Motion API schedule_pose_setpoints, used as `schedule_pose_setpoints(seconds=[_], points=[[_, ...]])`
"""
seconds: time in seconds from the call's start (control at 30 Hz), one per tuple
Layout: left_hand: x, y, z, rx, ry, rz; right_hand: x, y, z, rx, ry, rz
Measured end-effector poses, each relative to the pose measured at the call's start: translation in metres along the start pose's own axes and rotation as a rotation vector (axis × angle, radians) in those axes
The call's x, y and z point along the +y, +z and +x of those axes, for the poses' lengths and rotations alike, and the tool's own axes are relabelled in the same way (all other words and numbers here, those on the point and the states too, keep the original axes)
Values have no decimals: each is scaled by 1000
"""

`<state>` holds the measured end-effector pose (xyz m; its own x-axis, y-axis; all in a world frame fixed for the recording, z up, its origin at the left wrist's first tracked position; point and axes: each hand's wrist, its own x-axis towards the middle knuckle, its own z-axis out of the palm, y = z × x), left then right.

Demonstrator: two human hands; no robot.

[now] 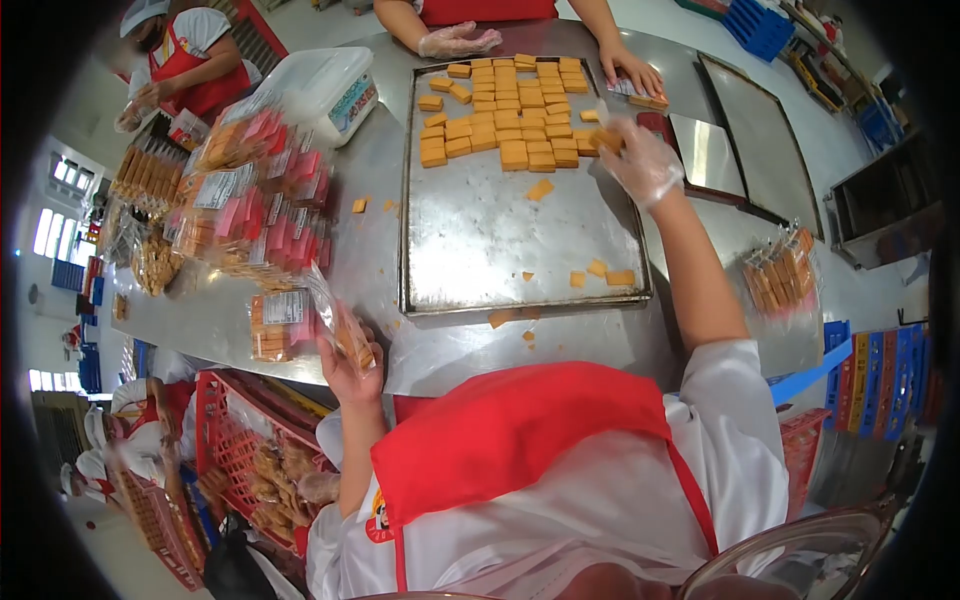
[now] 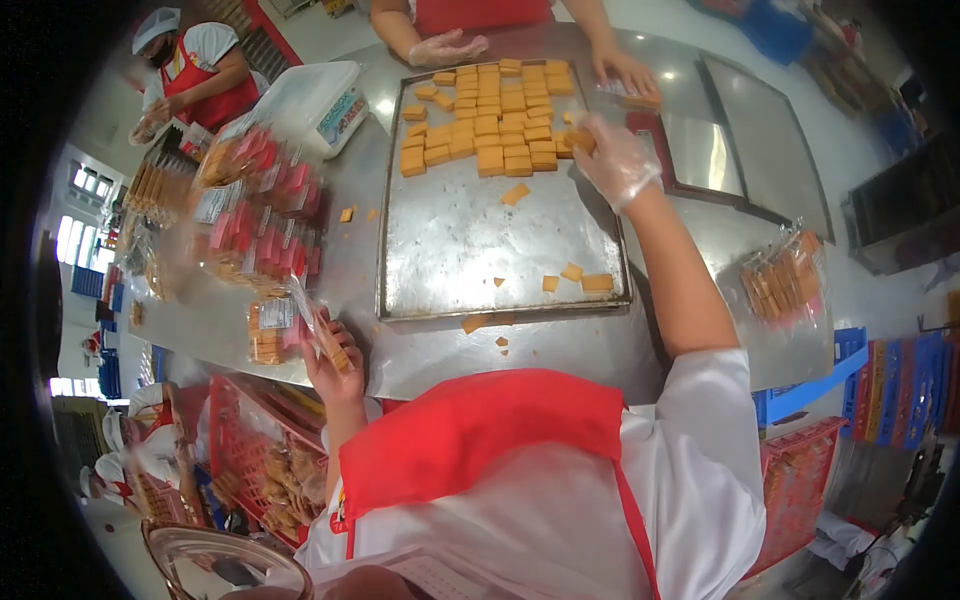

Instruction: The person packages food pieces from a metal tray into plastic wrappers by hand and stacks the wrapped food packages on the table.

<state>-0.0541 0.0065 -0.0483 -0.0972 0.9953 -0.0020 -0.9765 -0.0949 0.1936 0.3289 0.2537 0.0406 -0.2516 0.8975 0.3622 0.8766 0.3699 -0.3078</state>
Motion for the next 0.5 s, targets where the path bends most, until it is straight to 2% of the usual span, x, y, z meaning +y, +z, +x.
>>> schedule_pose_setpoints(seconds=[0.07, 0.2, 0.23, 0.37, 0.5], points=[[0, 0, 0, -13, -6, 18, 0, 1, 15, 32, -95, -11], [0, 1, 0, -19, 25, 43, 7, 18, 18, -108, -137, -109], [-1, 1, 0, -28, 25, 37, 16, 23, 14, -69, -190, -66], [-1, 0, 0, -22, 24, 25, 25, 21, 8, -179, -153, 61], [6, -8, -1, -60, -16, -20, 32, 24, 3, -165, -172, 50]])
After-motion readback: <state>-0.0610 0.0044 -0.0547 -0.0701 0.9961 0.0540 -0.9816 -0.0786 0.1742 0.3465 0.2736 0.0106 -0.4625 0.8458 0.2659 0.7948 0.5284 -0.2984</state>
